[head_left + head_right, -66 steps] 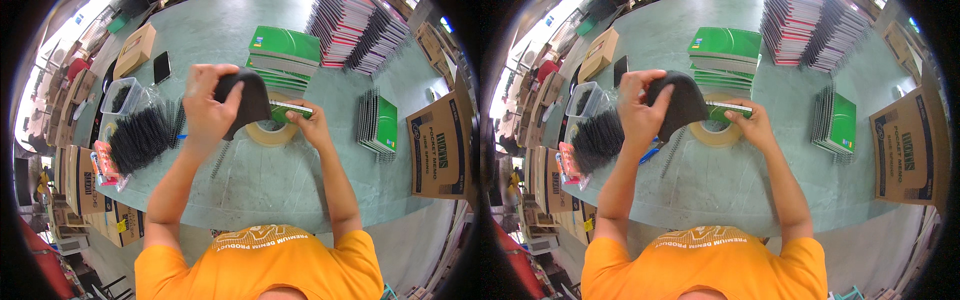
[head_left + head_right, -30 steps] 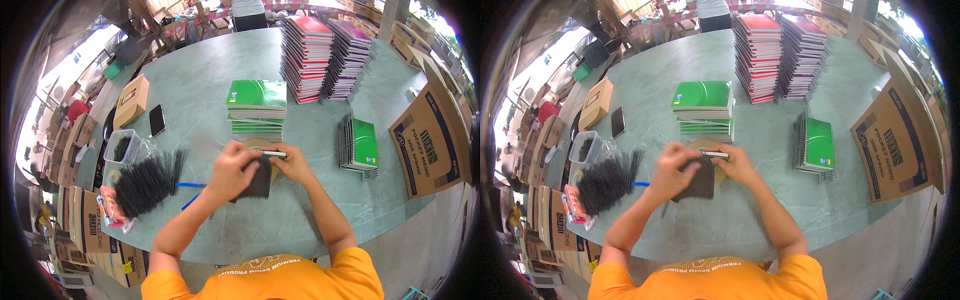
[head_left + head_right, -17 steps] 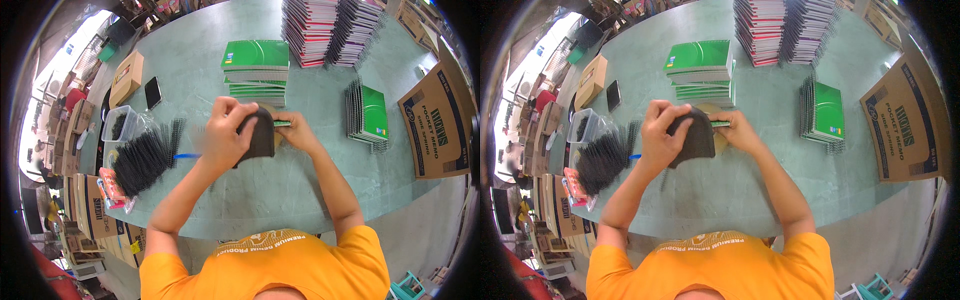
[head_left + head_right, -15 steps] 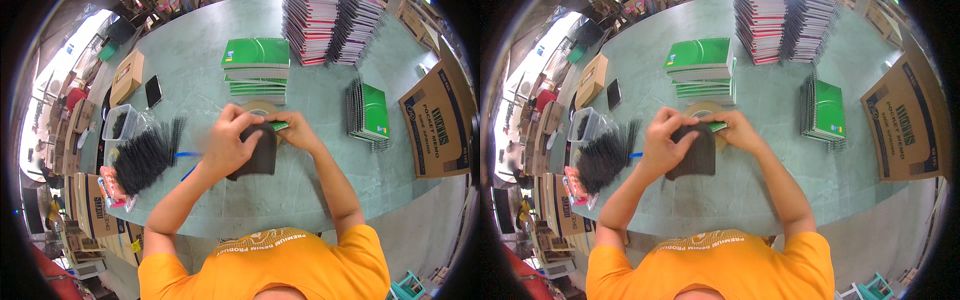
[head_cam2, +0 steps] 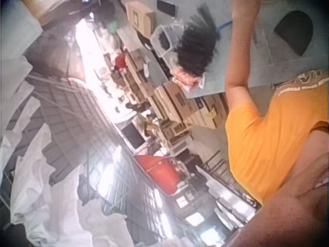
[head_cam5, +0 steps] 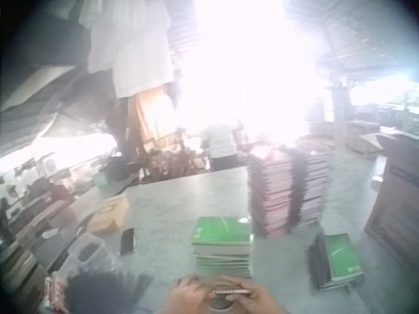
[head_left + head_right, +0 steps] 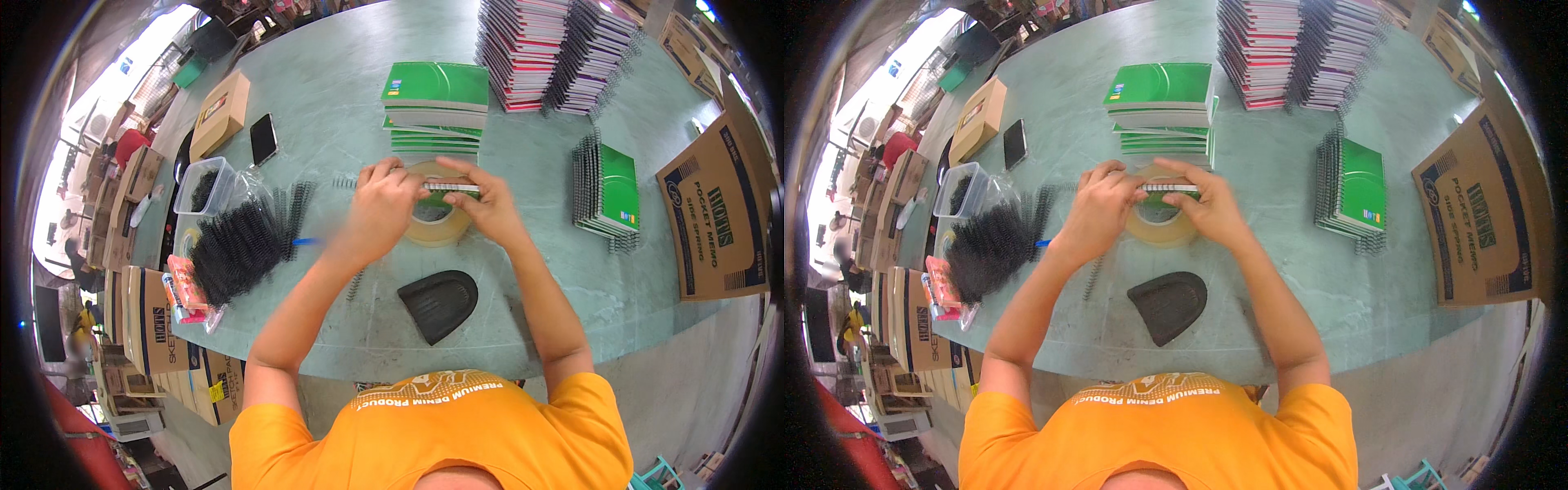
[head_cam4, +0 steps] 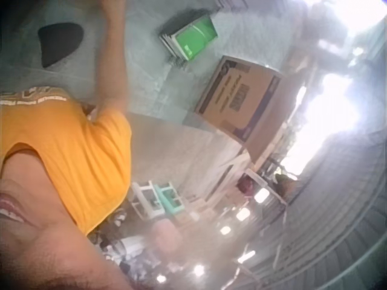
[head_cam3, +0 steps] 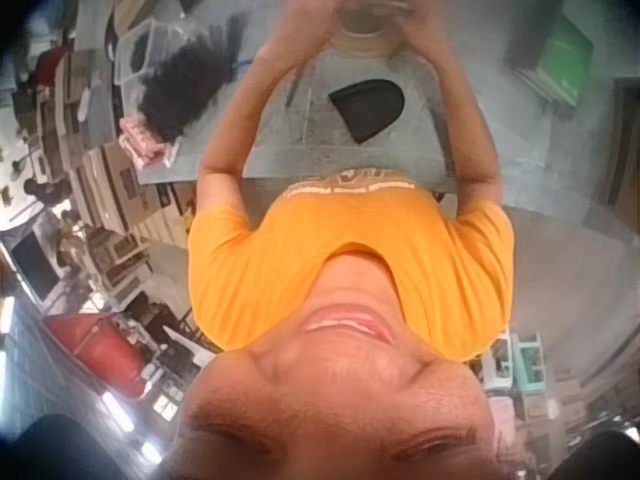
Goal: The person assembles a notebook by inserting a spiral binding through the pre-punched holes of a stack of green and white papers, using a small blue tool to guide the spiral, and then placing the finished notebook onto a stack.
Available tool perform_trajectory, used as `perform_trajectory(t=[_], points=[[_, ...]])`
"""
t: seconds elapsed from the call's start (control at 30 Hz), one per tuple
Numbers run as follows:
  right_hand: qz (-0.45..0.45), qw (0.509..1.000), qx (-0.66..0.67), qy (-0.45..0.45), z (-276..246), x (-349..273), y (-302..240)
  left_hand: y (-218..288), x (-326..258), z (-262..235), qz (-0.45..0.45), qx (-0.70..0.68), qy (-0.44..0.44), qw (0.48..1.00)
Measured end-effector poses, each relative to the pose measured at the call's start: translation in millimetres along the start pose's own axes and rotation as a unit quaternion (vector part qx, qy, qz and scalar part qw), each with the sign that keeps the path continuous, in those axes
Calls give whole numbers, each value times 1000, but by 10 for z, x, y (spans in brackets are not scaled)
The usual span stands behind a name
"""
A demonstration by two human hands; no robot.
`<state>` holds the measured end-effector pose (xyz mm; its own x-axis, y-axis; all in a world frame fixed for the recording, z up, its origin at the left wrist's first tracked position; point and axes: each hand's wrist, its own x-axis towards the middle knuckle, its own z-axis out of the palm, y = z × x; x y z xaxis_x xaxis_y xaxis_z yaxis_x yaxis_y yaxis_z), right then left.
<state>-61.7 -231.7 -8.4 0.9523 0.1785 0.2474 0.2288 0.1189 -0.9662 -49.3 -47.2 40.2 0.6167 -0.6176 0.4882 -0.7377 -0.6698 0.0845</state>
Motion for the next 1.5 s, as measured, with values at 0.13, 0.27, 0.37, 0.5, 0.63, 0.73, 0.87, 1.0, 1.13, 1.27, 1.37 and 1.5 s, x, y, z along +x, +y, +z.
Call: perform_trajectory(t=[0.13, 0.27, 0.37, 0.5, 0.63, 0.73, 0.87, 1.0, 1.13, 1.27, 1.37, 1.5], points=[[52, 998, -28, -16, -47, -32, 30, 59, 95, -47, -33, -22, -27, 999], [-49, 998, 36, -17, -48, -49, 116, 54, 116, -15, -19, -37, 12, 999], [-18, 997, 63, 43, -2, -56, 55, -21, 108, -48, -34, -30, -41, 998], [21, 999, 34, 9, -105, -98, 127, 75, 154, -39, -41, -52, -22, 998], [-22, 998, 26, 49, -32, -161, 69, 12, 124, 47, -35, -60, -26, 997], [21, 997, -10, 78, -109, -204, 122, 84, 188, -2, -49, -82, -41, 995], [-60, 988, -22, 142, -20, -226, 96, 97, 185, 65, -33, -95, -22, 995], [-24, 979, -106, 170, -2, -285, 104, 118, 225, 36, -58, -131, -21, 989], [-15, 966, -196, 170, -30, -350, 149, 72, 228, 122, -32, -128, -35, 991], [-21, 961, -217, 170, -63, -361, 128, 167, 305, 75, -90, -171, -96, 976], [-37, 954, -237, 183, -57, -365, 153, 212, 325, 178, 2, -180, -20, 984], [-14, 950, -255, 180, -69, -384, 110, 248, 364, 284, 22, -249, -44, 967]])
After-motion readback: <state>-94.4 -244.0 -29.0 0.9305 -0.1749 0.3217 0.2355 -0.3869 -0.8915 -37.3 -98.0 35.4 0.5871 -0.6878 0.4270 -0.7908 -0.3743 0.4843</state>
